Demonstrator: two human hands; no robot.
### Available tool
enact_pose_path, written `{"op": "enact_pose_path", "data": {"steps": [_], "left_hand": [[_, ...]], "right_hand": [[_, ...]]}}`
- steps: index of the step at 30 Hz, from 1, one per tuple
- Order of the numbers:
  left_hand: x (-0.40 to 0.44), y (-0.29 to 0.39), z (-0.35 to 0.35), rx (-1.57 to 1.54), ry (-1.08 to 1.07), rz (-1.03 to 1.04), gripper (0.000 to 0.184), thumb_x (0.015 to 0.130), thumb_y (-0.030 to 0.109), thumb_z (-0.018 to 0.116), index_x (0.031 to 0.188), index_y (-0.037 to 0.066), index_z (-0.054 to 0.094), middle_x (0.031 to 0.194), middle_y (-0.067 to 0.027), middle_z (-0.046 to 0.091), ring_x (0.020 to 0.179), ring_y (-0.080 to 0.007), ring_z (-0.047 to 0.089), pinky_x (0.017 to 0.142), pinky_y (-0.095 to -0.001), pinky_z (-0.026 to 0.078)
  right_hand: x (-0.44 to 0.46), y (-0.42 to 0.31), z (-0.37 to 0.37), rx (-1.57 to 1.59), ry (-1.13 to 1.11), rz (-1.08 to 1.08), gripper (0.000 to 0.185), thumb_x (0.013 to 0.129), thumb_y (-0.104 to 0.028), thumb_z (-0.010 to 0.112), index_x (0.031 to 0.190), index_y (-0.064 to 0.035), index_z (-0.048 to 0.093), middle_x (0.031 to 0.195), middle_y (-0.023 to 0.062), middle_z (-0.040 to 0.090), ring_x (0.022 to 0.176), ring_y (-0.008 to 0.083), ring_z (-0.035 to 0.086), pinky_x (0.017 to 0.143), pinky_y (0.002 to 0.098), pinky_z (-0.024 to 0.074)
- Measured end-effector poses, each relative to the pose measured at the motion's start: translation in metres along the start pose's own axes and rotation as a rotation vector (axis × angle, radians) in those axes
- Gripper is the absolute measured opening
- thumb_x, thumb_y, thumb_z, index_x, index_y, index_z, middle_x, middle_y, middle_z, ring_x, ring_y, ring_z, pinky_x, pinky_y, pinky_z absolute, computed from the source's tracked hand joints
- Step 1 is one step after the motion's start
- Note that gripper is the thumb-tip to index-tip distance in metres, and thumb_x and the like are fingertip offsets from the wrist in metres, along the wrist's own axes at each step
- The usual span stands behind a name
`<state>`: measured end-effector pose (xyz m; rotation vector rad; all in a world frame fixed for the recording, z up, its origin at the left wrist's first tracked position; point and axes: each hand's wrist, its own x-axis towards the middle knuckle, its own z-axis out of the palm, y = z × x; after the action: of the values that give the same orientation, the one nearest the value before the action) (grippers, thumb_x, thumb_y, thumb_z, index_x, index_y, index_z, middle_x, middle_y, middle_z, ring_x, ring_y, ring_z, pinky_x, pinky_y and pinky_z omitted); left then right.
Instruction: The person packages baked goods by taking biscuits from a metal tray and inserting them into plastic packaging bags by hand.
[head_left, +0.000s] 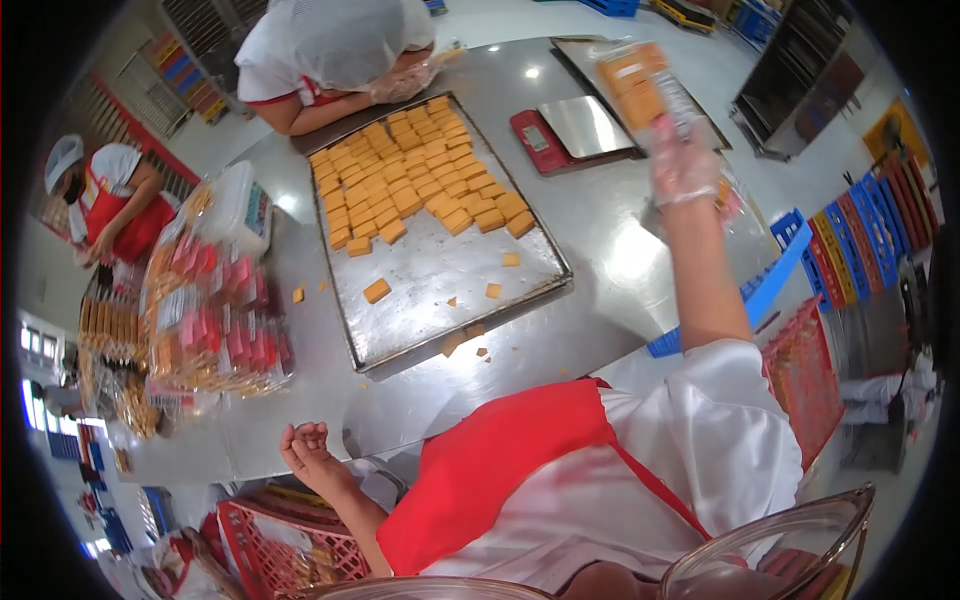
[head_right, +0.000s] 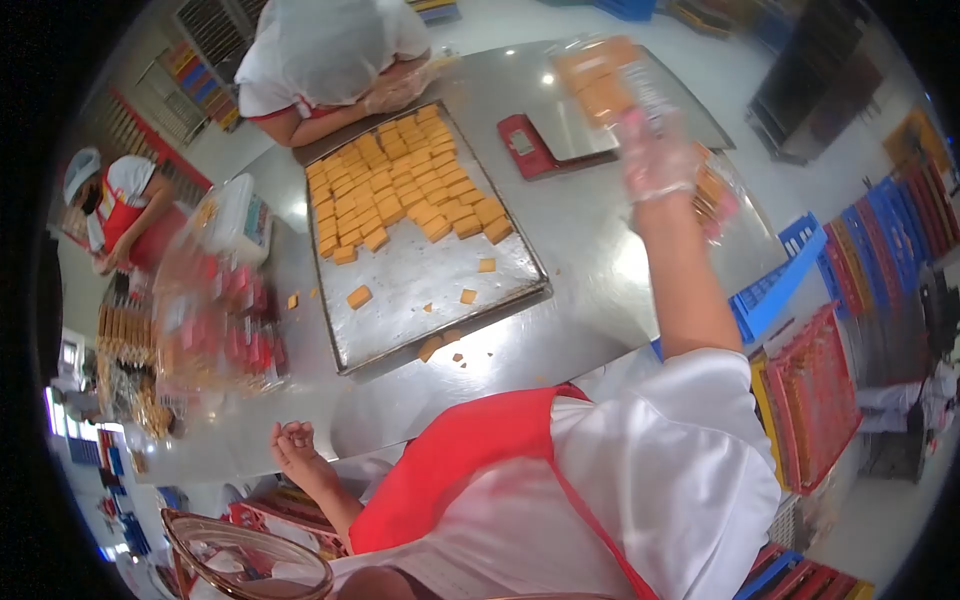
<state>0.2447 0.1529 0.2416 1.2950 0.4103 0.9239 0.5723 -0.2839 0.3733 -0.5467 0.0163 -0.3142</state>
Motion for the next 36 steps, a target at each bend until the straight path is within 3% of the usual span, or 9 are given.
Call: {"op": "enact_pose_path", "data": {"steps": [3,10,14,15,17,22,25,27,36], "left_hand": [[0.01,-0.009,0.001,0.022,-0.042,-0.022,0.026,0.089,0.022,0.044,0.109,0.005,0.044,0.089,-0.0072,0.053,0.08,-0.0164,0.052,0.075,-0.031,0.044],[0.014,-0.033,-0.008,0.12,-0.109,-0.094,0.023,0.088,0.019,0.045,0.106,0.004,0.044,0.087,-0.0081,0.053,0.078,-0.0156,0.052,0.071,-0.0283,0.045],[0.016,-0.037,-0.006,0.113,-0.033,-0.165,0.022,0.086,0.016,0.047,0.104,0.003,0.046,0.083,-0.0087,0.054,0.074,-0.0162,0.053,0.07,-0.0284,0.045],[0.014,-0.037,-0.012,0.131,0.05,-0.192,0.021,0.086,0.015,0.048,0.103,0.003,0.046,0.082,-0.0087,0.054,0.073,-0.0163,0.054,0.069,-0.0284,0.046],[0.007,-0.029,-0.007,0.233,0.022,-0.196,0.019,0.084,0.013,0.049,0.1,0.002,0.048,0.078,-0.0081,0.055,0.07,-0.0164,0.055,0.068,-0.0279,0.046],[-0.001,-0.03,-0.012,0.23,-0.027,-0.072,0.015,0.084,0.01,0.049,0.097,0.001,0.051,0.077,-0.0063,0.056,0.071,-0.013,0.055,0.067,-0.0252,0.045],[-0.001,-0.028,-0.004,0.241,-0.018,-0.066,0.016,0.085,0.01,0.049,0.097,0.001,0.05,0.077,-0.0066,0.056,0.071,-0.0128,0.055,0.067,-0.025,0.045],[-0.002,-0.024,-0.004,0.233,0.007,-0.091,0.016,0.085,0.01,0.048,0.097,0.0,0.05,0.078,-0.0073,0.056,0.071,-0.0133,0.055,0.066,-0.0251,0.045],[0.001,-0.035,-0.012,0.14,0.008,-0.11,0.014,0.086,0.01,0.046,0.096,0.0,0.049,0.078,-0.0083,0.055,0.071,-0.0147,0.053,0.067,-0.0273,0.046]], "right_hand": [[0.02,-0.069,-0.027,-0.075,-0.075,-0.238,0.03,0.091,-0.025,0.036,0.103,0.0013,0.042,0.09,0.0145,0.053,0.075,0.019,0.055,0.062,0.0217,0.0524],[0.06,-0.155,-0.105,-0.13,-0.012,0.003,0.029,0.089,-0.022,0.041,0.099,0.0039,0.047,0.091,0.0152,0.056,0.074,0.0206,0.058,0.057,0.0244,0.0536],[0.049,-0.136,-0.108,-0.198,0.082,-0.082,0.027,0.088,-0.022,0.045,0.101,0.0016,0.049,0.091,0.0131,0.058,0.074,0.0193,0.059,0.055,0.0218,0.0511],[0.04,-0.131,-0.102,-0.194,-0.226,0.218,0.037,0.087,-0.029,0.043,0.109,0.0008,0.045,0.103,0.0136,0.053,0.09,0.0226,0.052,0.075,0.0297,0.0423],[0.009,-0.093,-0.063,-0.324,-0.151,0.285,0.046,0.087,-0.034,0.04,0.118,0.0,0.04,0.116,0.0137,0.049,0.107,0.0263,0.046,0.095,0.038,0.0334],[-0.033,0.024,0.001,-0.481,-0.664,0.385,0.036,0.086,-0.021,0.046,0.115,0.0007,0.044,0.109,0.0133,0.053,0.1,0.0231,0.052,0.085,0.0352,0.0425],[-0.013,0.062,-0.001,-0.65,-0.514,0.243,0.029,0.088,-0.026,0.045,0.099,-0.0005,0.053,0.092,0.008,0.058,0.067,0.0105,0.057,0.045,0.018,0.0453],[-0.005,0.068,0.019,-0.495,-0.342,0.446,0.022,0.086,-0.025,0.048,0.088,-0.0035,0.054,0.082,0.0056,0.058,0.061,0.0116,0.055,0.046,0.019,0.0457],[0.08,0.11,-0.012,-0.077,0.339,0.064,0.032,0.088,-0.026,0.044,0.1,0.0036,0.043,0.084,0.0109,0.05,0.069,0.018,0.053,0.055,0.0261,0.051]]}}
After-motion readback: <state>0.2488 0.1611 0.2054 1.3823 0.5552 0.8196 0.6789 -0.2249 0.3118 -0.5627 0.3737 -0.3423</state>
